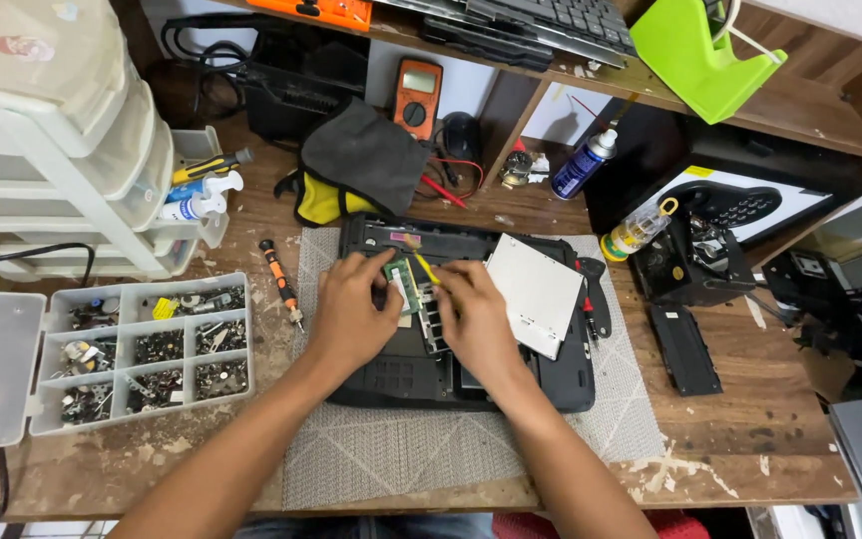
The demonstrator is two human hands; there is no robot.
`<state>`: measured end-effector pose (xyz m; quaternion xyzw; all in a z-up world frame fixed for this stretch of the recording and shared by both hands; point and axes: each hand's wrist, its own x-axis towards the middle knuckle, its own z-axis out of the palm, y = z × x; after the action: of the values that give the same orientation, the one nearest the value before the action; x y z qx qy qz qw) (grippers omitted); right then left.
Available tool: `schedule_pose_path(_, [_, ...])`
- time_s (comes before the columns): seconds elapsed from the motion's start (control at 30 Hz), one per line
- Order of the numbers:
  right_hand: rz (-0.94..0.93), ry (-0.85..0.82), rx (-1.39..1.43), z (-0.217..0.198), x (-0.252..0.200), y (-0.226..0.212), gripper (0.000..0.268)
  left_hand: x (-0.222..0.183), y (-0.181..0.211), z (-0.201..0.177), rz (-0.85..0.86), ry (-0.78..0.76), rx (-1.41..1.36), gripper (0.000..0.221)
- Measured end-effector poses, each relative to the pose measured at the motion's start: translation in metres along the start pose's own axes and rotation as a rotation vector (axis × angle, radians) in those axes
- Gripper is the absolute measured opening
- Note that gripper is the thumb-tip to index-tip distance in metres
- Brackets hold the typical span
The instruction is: Cleaning a RAM module with a cloth and then installing it into a laptop's memory slot.
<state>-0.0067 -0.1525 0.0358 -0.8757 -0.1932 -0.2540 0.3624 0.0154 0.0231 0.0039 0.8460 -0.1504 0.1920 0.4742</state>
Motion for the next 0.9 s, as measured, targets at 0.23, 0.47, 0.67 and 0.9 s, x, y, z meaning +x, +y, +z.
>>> schedule_pose_path(0.23, [-0.013,-0.094,-0.151,0.006,-0.006,0.005,0.026,0.000,-0.002,-0.002,-0.097,-0.073,0.177,0.035])
schedule_pose_path(0.47, [-0.026,-0.064,-0.137,-0.001,-0.011,0.010,0.028,0.001,0.019,-0.015,-0.057,-0.139,0.199,0.047])
schedule_pose_path(0.67, [-0.047,0.048,-0.005,-0.012,-0.007,0.011,0.021,-0.001,0.014,-0.015,0.340,0.246,0.052,0.012])
schedule_pose_path(0.9, [-0.044,0.187,0.150,-0.066,0.001,-0.012,0.007,-0.033,0.094,-0.183,0.489,0.147,-0.440,0.042])
